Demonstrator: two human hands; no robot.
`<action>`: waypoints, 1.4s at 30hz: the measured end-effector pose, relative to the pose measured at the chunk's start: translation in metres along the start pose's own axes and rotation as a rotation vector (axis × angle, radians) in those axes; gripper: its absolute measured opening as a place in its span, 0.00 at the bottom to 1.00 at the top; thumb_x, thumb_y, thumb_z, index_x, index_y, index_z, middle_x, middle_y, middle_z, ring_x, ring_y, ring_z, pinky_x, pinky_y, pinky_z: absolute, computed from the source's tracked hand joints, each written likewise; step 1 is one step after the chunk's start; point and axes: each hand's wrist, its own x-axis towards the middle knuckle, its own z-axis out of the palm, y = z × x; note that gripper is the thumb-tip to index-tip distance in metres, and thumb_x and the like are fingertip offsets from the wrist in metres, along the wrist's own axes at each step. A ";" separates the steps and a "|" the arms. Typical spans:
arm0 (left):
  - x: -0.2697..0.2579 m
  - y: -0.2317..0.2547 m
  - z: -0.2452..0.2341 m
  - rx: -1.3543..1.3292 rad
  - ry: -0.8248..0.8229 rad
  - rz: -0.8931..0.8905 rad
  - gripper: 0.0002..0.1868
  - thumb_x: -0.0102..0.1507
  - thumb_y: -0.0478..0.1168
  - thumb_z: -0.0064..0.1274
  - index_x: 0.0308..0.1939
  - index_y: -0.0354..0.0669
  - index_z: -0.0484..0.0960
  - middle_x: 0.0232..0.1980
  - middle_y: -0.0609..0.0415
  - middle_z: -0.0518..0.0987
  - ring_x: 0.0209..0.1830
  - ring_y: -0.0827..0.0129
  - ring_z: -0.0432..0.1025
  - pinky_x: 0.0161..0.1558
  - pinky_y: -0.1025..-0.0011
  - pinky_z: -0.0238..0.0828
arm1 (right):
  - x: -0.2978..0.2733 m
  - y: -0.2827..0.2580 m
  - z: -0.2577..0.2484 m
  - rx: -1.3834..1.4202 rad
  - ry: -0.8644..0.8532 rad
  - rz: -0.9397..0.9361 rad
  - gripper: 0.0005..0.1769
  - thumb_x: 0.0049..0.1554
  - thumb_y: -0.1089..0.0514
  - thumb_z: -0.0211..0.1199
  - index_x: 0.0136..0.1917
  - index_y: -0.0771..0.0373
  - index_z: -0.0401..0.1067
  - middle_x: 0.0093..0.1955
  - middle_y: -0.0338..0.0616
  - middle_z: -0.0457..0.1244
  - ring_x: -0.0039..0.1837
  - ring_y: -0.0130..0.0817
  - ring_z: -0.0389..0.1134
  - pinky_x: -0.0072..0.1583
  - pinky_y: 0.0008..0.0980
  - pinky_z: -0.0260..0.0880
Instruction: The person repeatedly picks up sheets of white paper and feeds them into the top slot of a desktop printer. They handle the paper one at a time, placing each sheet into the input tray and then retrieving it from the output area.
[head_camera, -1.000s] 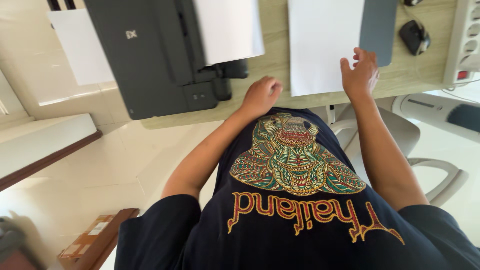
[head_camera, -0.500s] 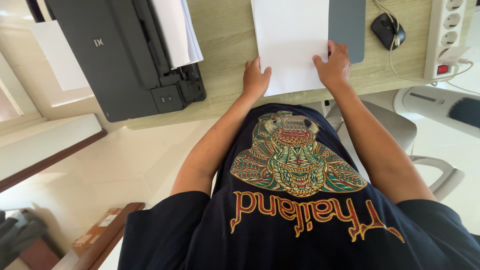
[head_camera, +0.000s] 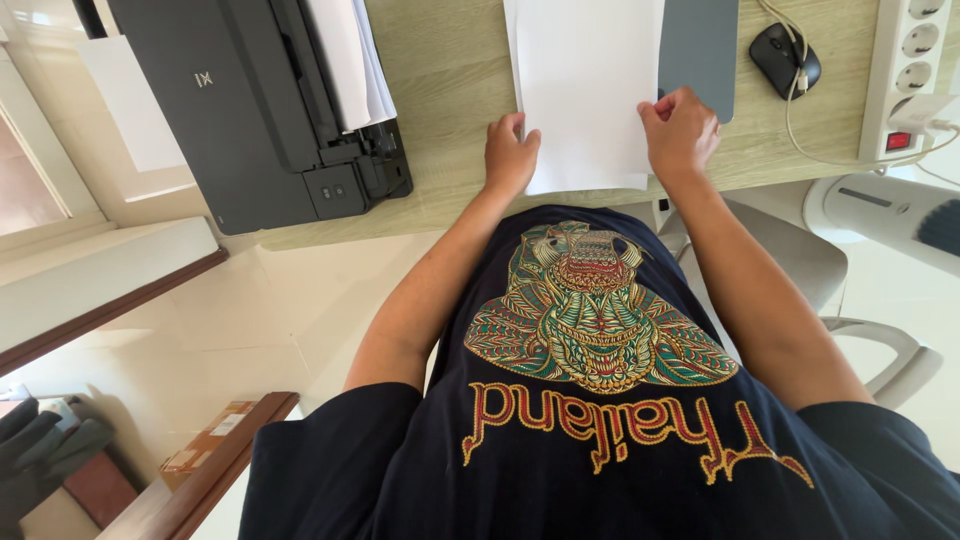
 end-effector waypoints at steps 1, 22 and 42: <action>0.000 0.003 -0.001 -0.016 0.009 -0.011 0.24 0.59 0.45 0.58 0.55 0.35 0.78 0.51 0.44 0.79 0.52 0.57 0.76 0.55 0.62 0.73 | 0.002 0.000 -0.001 -0.001 -0.018 0.019 0.14 0.56 0.49 0.75 0.41 0.60 0.76 0.36 0.39 0.68 0.41 0.39 0.70 0.50 0.43 0.68; -0.029 0.137 -0.042 -0.660 -0.146 0.142 0.17 0.72 0.47 0.50 0.40 0.36 0.84 0.25 0.61 0.76 0.22 0.82 0.66 0.24 0.77 0.64 | -0.055 -0.026 -0.058 1.330 -0.020 0.235 0.33 0.67 0.47 0.61 0.76 0.62 0.52 0.71 0.45 0.61 0.69 0.38 0.68 0.66 0.43 0.74; -0.096 0.077 -0.328 -0.450 0.110 0.667 0.05 0.69 0.36 0.54 0.39 0.39 0.82 0.34 0.54 0.78 0.29 0.72 0.72 0.34 0.72 0.69 | -0.097 -0.249 -0.098 0.887 0.116 -0.260 0.17 0.77 0.56 0.60 0.68 0.74 0.72 0.61 0.48 0.70 0.55 0.32 0.73 0.59 0.30 0.78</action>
